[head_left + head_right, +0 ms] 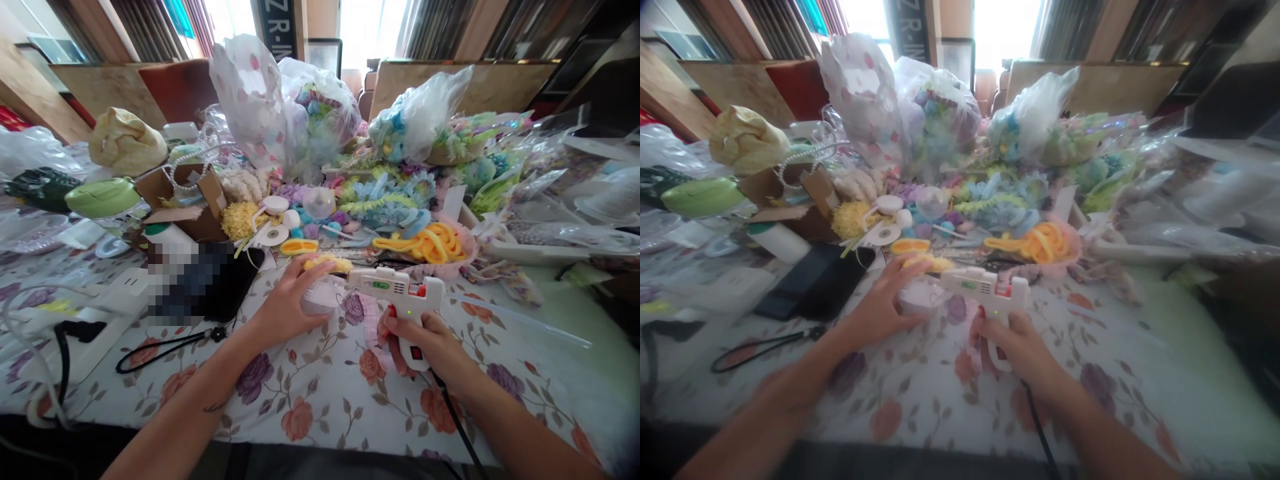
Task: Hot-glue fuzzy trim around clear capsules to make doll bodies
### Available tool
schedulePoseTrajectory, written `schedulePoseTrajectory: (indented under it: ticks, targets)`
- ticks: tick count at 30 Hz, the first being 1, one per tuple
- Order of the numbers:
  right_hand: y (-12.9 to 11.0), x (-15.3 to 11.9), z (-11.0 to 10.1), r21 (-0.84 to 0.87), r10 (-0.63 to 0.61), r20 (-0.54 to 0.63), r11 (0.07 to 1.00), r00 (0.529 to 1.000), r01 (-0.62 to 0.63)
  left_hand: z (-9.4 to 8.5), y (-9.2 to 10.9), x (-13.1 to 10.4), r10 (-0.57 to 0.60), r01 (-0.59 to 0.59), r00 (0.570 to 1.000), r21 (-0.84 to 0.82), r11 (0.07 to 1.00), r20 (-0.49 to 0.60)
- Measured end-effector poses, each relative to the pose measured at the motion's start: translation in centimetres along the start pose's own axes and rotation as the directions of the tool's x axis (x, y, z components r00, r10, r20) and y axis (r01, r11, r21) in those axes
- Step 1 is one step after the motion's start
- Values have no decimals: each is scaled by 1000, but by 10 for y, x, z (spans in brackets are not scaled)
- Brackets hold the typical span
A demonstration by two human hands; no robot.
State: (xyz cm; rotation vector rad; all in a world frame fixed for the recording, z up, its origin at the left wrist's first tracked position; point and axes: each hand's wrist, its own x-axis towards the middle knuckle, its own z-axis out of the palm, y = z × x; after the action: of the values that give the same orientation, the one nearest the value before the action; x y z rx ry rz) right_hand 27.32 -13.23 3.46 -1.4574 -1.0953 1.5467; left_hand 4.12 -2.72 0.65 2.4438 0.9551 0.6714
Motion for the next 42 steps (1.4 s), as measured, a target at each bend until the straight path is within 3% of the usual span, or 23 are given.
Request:
schedulePoseTrajectory:
  ticks: [20, 42]
  targets:
    - [9, 2, -2, -5, -36, -22, 999, 999, 36, 0, -2, 0, 78, -78, 997, -7, 997, -12]
    - [6, 2, -3, -18, -29, -63, 999, 998, 28, -5, -1, 0, -27, 26, 1000, -119, 993, -5]
